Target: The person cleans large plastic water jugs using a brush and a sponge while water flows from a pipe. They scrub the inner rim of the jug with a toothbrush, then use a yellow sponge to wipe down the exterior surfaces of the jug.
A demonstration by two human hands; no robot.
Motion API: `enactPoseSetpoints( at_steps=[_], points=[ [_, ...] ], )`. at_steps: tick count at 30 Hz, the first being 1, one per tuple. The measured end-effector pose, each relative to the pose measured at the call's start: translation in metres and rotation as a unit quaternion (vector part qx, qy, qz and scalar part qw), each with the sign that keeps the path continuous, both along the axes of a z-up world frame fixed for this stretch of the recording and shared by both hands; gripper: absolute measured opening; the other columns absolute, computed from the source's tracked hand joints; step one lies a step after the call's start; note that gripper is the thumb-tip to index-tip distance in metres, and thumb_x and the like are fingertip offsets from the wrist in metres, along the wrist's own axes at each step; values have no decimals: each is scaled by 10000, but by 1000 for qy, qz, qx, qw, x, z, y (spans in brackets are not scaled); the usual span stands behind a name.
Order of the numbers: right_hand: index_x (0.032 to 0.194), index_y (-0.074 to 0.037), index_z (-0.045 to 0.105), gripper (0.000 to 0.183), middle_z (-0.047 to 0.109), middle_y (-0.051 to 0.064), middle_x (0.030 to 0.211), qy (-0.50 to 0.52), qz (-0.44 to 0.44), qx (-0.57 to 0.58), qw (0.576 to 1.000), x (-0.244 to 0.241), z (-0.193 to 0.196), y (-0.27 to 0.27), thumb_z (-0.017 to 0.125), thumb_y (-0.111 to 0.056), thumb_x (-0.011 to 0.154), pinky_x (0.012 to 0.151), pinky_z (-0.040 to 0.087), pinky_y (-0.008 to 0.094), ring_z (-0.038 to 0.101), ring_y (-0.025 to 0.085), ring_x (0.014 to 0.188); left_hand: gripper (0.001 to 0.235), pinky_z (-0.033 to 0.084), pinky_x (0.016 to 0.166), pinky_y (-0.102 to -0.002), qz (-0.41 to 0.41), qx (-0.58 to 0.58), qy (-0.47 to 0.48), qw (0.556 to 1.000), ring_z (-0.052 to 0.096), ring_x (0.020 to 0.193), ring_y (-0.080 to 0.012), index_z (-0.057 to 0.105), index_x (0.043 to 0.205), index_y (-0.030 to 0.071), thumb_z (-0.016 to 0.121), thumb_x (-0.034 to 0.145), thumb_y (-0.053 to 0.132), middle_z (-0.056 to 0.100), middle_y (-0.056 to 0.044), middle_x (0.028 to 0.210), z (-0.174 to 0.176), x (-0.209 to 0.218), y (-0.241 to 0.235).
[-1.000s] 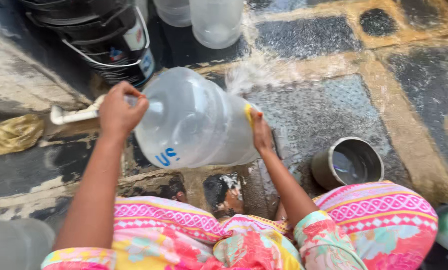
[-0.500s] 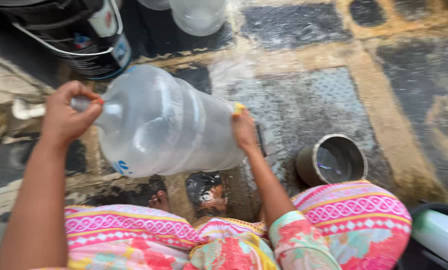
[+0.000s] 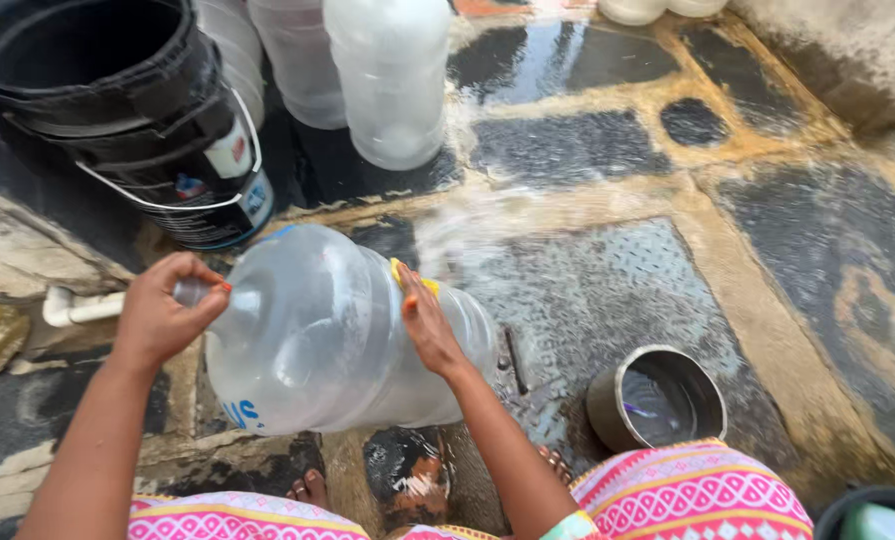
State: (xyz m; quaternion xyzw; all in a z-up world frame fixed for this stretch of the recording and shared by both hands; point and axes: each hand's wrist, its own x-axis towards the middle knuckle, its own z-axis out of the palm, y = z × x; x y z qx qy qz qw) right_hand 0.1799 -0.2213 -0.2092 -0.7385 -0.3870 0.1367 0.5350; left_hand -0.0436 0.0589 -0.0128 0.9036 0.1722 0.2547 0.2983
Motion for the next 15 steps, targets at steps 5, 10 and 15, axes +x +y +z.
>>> enactPoseSetpoints(
  at_steps=[5, 10, 15],
  points=[
    [1415, -98, 534, 942, 544, 183, 1475, -23, -118, -191, 974, 56, -58, -30, 50, -736, 920, 1170, 175, 582, 384, 370, 1446, 198, 497, 732, -335, -15, -38, 4, 999, 630, 819, -178, 697, 870, 44, 779, 772, 195, 654, -65, 893, -11, -7, 17],
    [1426, -15, 486, 1149, 531, 255, 1455, 424, -183, -168, 871, 78, -130, -87, 89, -942, 875, 1078, 441, 626, 509, 408, 1366, 171, 503, 746, -315, 12, -68, -10, 998, 634, 818, -145, 709, 840, 41, 779, 750, 167, 675, -43, 900, -15, -11, 16],
    [1519, -103, 458, 1167, 509, 162, 1566, 493, -158, 38, 855, 56, -121, -90, 157, -947, 771, 1179, 372, 484, 491, 311, 1436, 177, 501, 692, -325, 47, -88, 14, 995, 616, 759, -144, 715, 850, 43, 785, 754, 175, 666, -49, 885, -5, -3, 9]
  ],
)
